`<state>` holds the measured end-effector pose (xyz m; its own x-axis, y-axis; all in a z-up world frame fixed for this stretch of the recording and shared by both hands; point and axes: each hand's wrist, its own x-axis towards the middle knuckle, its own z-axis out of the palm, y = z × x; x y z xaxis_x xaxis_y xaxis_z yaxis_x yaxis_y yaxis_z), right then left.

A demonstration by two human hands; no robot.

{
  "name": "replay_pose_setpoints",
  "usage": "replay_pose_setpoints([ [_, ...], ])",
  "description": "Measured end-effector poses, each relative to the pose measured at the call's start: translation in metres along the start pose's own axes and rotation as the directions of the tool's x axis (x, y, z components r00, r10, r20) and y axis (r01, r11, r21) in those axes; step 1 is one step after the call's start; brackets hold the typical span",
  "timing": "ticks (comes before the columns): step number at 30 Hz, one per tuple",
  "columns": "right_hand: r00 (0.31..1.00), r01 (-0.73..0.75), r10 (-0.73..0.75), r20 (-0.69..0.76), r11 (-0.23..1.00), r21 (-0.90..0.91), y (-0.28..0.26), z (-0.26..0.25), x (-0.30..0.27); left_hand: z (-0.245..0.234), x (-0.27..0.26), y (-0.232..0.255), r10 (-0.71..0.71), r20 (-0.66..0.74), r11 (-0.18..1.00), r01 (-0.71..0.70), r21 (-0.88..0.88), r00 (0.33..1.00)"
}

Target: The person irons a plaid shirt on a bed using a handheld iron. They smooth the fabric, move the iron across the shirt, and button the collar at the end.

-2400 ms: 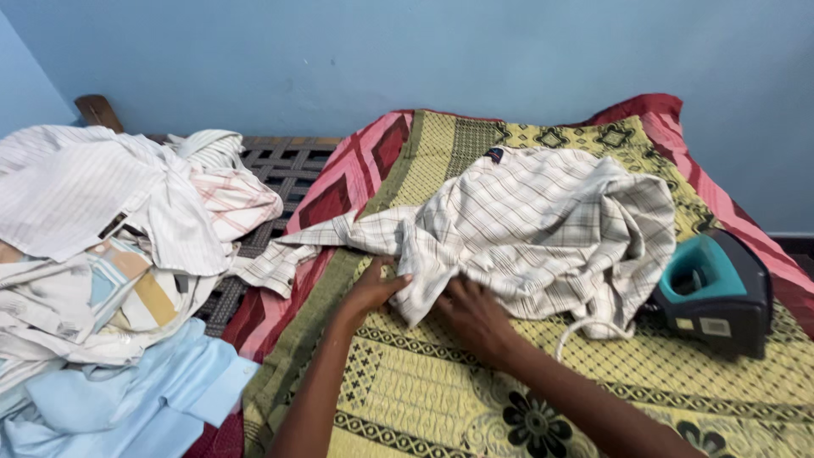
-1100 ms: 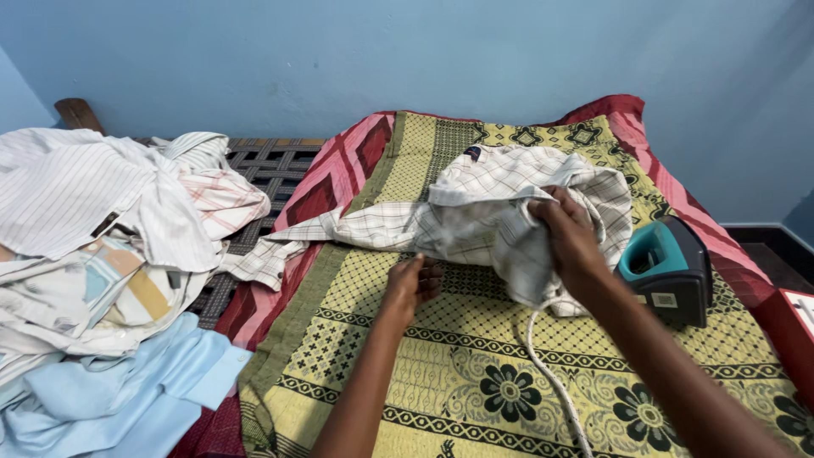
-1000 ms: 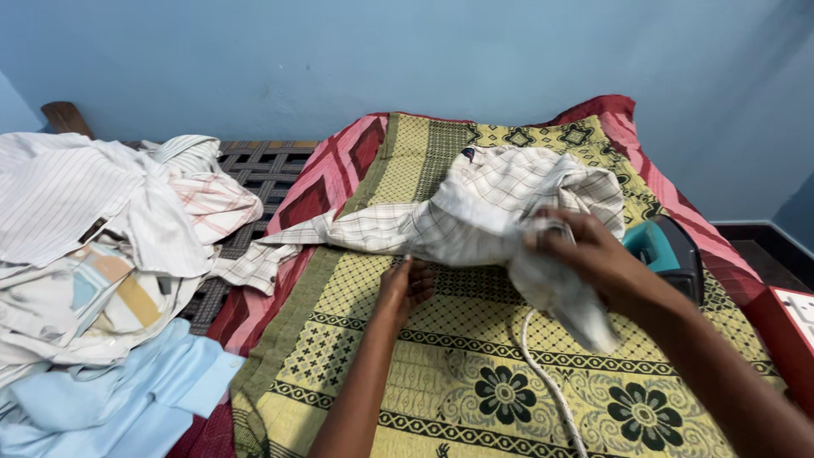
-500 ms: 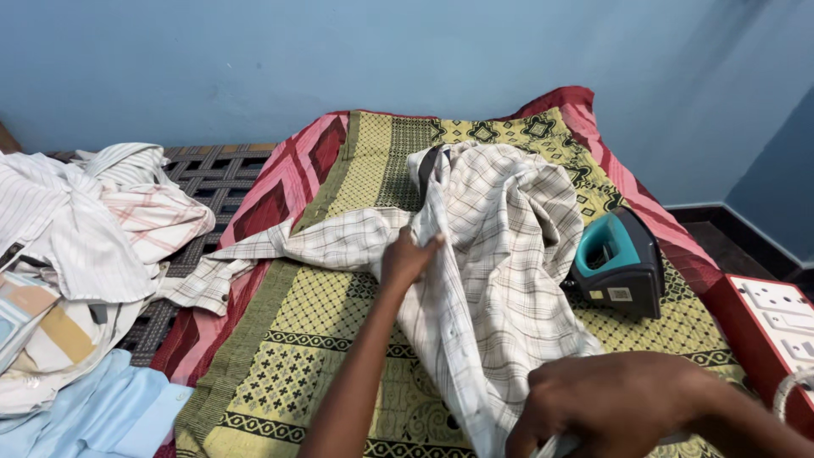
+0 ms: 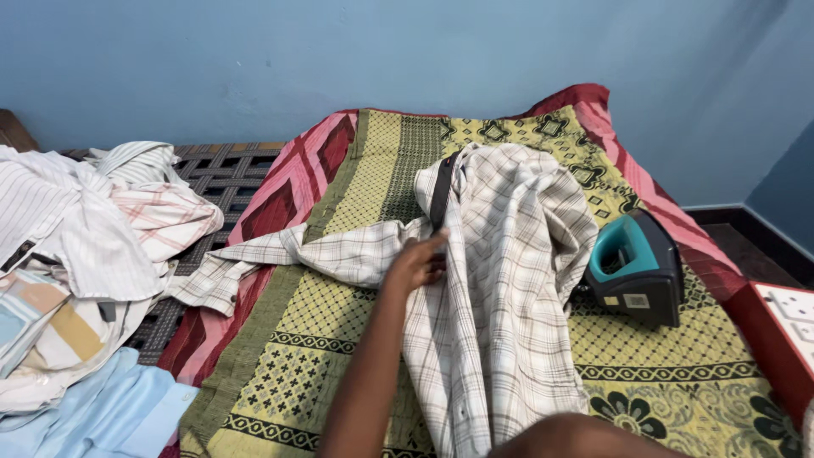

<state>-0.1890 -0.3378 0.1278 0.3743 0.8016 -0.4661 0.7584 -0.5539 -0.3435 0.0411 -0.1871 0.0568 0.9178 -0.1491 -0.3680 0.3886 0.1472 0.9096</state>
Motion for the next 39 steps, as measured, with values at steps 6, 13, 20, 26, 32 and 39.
replay_pose_setpoints([
  [6, 0.984, -0.159, 0.168, 0.057, 0.978, -0.132, 0.027, 0.021, 0.052, -0.011, 0.076, -0.032, 0.154, -0.025, 0.985, -0.152, 0.080, 0.988],
  [13, 0.488, -0.791, 0.536, -0.689, 0.606, -0.088, 0.106, -0.060, 0.036, -0.182, 0.058, 0.038, 0.554, -0.051, 0.666, -0.480, -0.571, 0.831],
  [20, 0.706, -0.599, 0.378, -0.598, 0.770, -0.221, 0.093, -0.057, 0.043, -0.286, -0.031, 0.047, 0.384, -0.220, 0.760, -0.442, -0.477, 0.897],
  [26, 0.936, -0.258, 0.201, -0.289, 0.950, -0.177, 0.072, -0.015, 0.072, -0.275, -0.024, -0.017, 0.154, -0.166, 0.956, -0.190, -0.223, 0.974],
  [32, 0.957, -0.221, 0.197, -0.213, 0.970, -0.096, 0.130, -0.045, 0.074, -0.261, -0.001, -0.007, 0.210, -0.033, 0.939, -0.211, -0.273, 0.977],
  [39, 0.911, -0.380, 0.312, -0.270, 0.890, -0.251, 0.181, -0.040, 0.104, -0.218, 0.091, 0.031, 0.291, -0.050, 0.923, -0.294, -0.249, 0.955],
])
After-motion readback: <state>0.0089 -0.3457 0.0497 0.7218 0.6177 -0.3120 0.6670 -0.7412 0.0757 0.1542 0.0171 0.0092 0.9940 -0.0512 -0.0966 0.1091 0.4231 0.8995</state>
